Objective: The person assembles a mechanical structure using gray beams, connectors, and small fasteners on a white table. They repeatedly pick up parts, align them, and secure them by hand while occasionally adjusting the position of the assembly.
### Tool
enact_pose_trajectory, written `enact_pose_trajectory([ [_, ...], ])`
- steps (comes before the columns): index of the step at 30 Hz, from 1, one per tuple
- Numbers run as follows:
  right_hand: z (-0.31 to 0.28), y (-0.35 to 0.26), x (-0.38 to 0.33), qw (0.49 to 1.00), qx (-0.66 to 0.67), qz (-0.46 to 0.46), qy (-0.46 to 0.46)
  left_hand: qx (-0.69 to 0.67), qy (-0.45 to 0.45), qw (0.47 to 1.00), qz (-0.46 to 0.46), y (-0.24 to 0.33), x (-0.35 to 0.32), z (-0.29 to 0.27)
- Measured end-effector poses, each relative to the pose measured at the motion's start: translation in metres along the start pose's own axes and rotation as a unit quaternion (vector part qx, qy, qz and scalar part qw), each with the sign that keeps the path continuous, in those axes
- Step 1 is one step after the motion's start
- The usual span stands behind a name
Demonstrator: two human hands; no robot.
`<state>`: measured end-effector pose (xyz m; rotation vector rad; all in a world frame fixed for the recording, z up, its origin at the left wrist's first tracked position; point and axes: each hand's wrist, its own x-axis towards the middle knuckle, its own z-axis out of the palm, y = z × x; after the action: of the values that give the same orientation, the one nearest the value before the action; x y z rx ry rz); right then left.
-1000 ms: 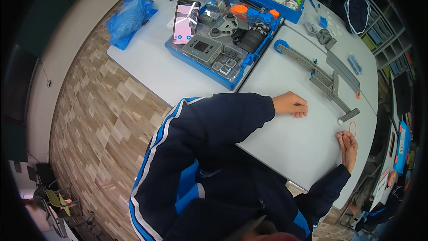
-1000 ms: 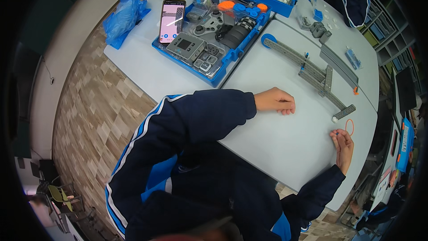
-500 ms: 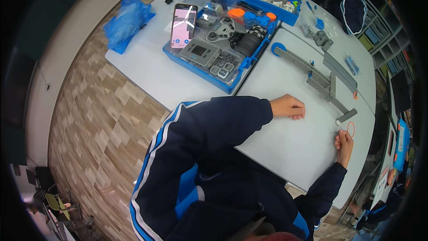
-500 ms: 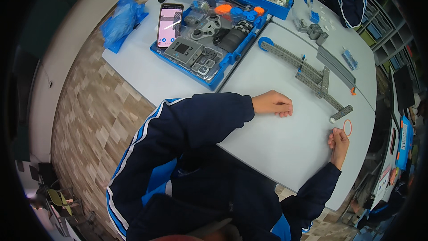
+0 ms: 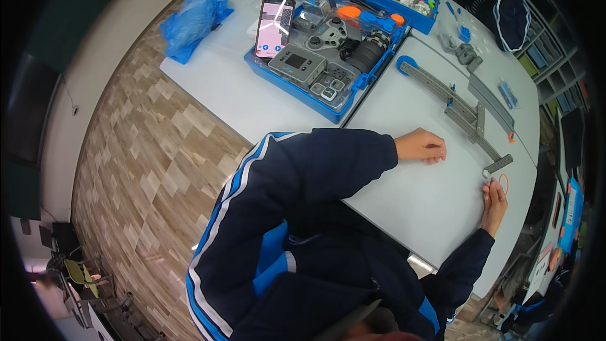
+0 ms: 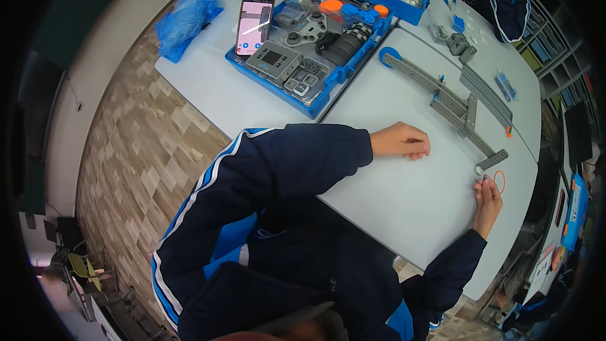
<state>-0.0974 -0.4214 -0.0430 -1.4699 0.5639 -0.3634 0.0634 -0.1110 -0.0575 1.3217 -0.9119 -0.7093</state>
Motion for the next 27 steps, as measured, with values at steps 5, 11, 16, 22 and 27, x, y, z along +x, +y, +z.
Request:
enact_pose_trajectory([
  [5,0.007,0.011,0.009,0.997,0.009,-0.08,-0.01,0.087,0.093,0.981,0.149,-0.016,0.031,0.04],
  [11,0.011,0.01,0.008,0.995,0.011,-0.093,0.032,0.129,0.169,0.971,0.109,-0.035,0.081,0.086],
  [16,0.022,0.007,0.003,0.992,-0.002,-0.109,0.069,0.185,0.2,0.959,0.071,-0.041,0.119,0.096],
  [22,0.027,0.006,0.003,0.987,-0.005,-0.121,0.107,0.019,0.187,0.981,0.055,-0.044,0.147,0.12],
  [27,0.027,0.005,0.002,0.987,-0.022,-0.127,0.094,-0.109,0.176,0.978,0.014,-0.048,0.165,0.135],
])
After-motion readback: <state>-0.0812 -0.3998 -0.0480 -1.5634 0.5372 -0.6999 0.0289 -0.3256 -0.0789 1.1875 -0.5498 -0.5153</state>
